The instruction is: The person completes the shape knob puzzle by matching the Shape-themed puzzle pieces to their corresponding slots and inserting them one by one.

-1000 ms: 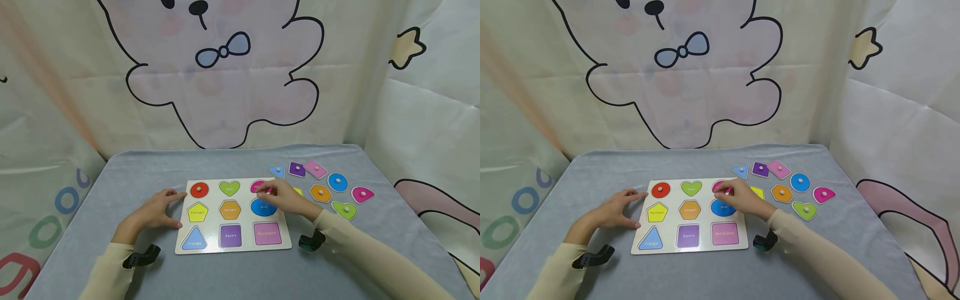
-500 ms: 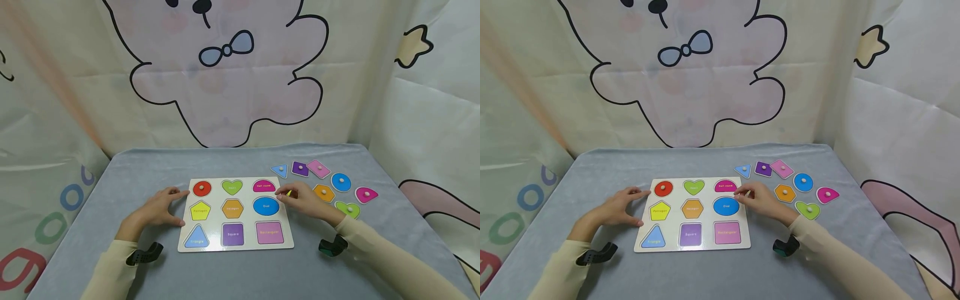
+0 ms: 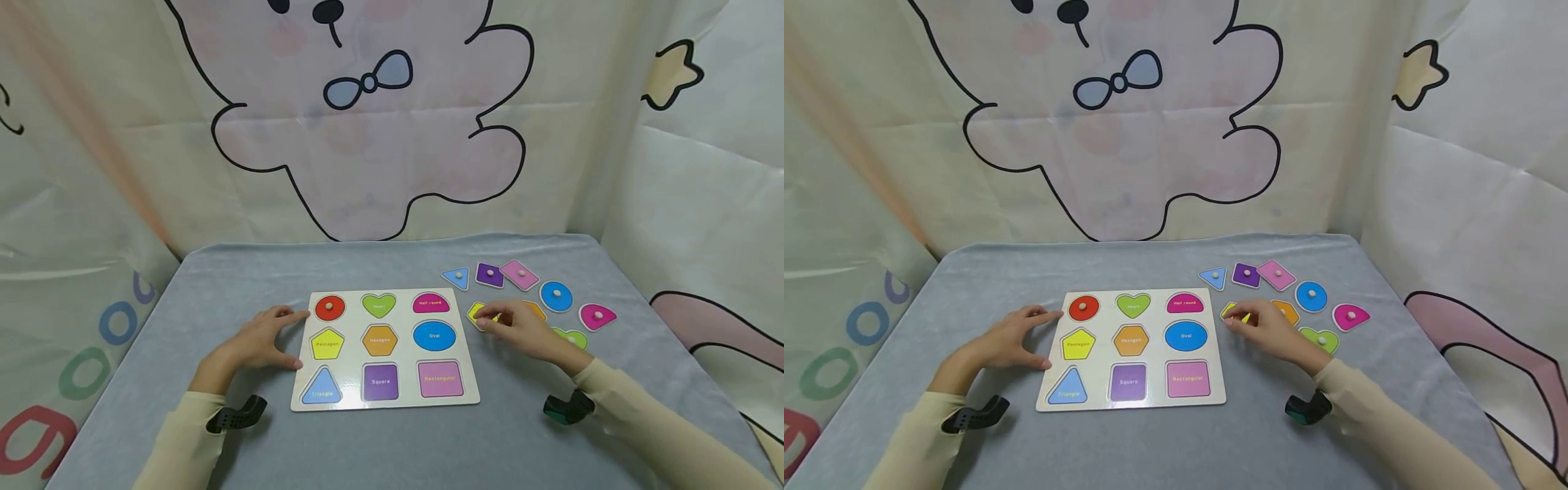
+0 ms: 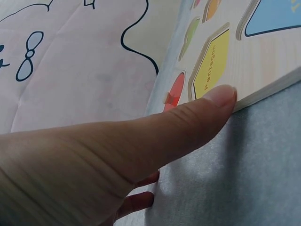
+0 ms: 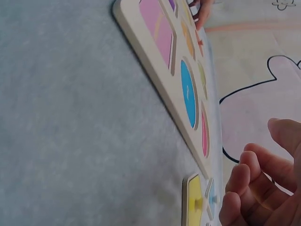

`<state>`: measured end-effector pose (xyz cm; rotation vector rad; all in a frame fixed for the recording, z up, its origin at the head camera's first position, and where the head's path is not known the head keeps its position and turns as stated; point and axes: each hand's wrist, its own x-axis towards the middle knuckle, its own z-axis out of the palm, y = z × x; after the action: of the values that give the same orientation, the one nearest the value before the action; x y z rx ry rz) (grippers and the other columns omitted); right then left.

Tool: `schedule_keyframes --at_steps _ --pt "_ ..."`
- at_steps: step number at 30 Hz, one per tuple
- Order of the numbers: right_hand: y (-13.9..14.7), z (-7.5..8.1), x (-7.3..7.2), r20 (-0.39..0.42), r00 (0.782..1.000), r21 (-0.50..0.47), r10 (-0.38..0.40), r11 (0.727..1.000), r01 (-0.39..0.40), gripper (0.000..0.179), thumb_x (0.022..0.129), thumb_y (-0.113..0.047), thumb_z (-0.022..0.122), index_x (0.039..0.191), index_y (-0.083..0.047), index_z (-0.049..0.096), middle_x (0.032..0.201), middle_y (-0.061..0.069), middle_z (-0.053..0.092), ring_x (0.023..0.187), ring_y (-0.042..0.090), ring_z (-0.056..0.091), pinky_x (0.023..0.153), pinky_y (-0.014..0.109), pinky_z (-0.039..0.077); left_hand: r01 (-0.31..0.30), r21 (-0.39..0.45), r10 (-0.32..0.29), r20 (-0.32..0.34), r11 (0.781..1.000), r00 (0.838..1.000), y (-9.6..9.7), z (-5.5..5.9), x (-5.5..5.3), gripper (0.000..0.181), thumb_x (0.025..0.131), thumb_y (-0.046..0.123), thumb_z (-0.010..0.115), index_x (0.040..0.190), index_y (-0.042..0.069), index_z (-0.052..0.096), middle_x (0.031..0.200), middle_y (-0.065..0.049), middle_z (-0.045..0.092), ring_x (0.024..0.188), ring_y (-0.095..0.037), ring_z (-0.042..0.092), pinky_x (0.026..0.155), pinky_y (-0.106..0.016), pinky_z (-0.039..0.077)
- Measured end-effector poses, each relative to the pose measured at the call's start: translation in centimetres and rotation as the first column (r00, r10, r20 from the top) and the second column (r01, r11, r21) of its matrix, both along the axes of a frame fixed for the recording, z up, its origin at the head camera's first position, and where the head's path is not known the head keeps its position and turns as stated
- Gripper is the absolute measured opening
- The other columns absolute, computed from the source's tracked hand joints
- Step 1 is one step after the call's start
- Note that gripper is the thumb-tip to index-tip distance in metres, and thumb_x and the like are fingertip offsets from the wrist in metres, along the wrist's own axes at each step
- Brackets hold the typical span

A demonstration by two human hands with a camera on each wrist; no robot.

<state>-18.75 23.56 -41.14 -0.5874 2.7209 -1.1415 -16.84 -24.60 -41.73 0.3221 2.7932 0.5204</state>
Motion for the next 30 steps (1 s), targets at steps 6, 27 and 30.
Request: schedule_keyframes --at_steps 6,27,30 --pt "1.0 -0.3 0.2 -0.023 1.000 -0.007 -0.005 1.000 0.005 0.023 0.096 -0.018 0.069 0.112 -0.002 0.075 0.097 0.008 0.072 0.065 0.010 0.057 0.058 0.023 0.052 0.001 -0.003 -0.001 -0.010 1.000 1.000 -0.1 -0.1 0.0 0.097 0.068 0.046 0.091 0.152 0.021 0.047 0.150 -0.022 0.043 0.133 -0.044 0.041 0.106 -0.070 0.039" --pt "6.7 -0.1 1.0 -0.015 0.999 -0.021 -0.051 0.998 0.051 0.026 0.094 -0.014 0.072 0.115 0.001 0.071 0.091 0.005 0.067 0.062 0.016 0.059 0.054 0.022 0.050 0.000 0.005 0.000 -0.018 1.000 1.000 -0.2 -0.4 0.1 0.098 0.067 0.046 0.091 0.152 0.021 0.048 0.149 -0.021 0.044 0.131 -0.043 0.042 0.106 -0.070 0.038" --pt "7.8 0.1 1.1 -0.013 0.998 -0.015 -0.059 0.998 0.059 0.028 0.094 -0.014 0.071 0.117 0.001 0.071 0.091 0.004 0.067 0.061 0.019 0.058 0.052 0.023 0.048 0.009 0.005 -0.009 -0.025 1.000 1.000 -0.2 -0.3 0.1 0.098 0.068 0.046 0.091 0.152 0.021 0.048 0.148 -0.021 0.045 0.131 -0.043 0.042 0.106 -0.070 0.038"
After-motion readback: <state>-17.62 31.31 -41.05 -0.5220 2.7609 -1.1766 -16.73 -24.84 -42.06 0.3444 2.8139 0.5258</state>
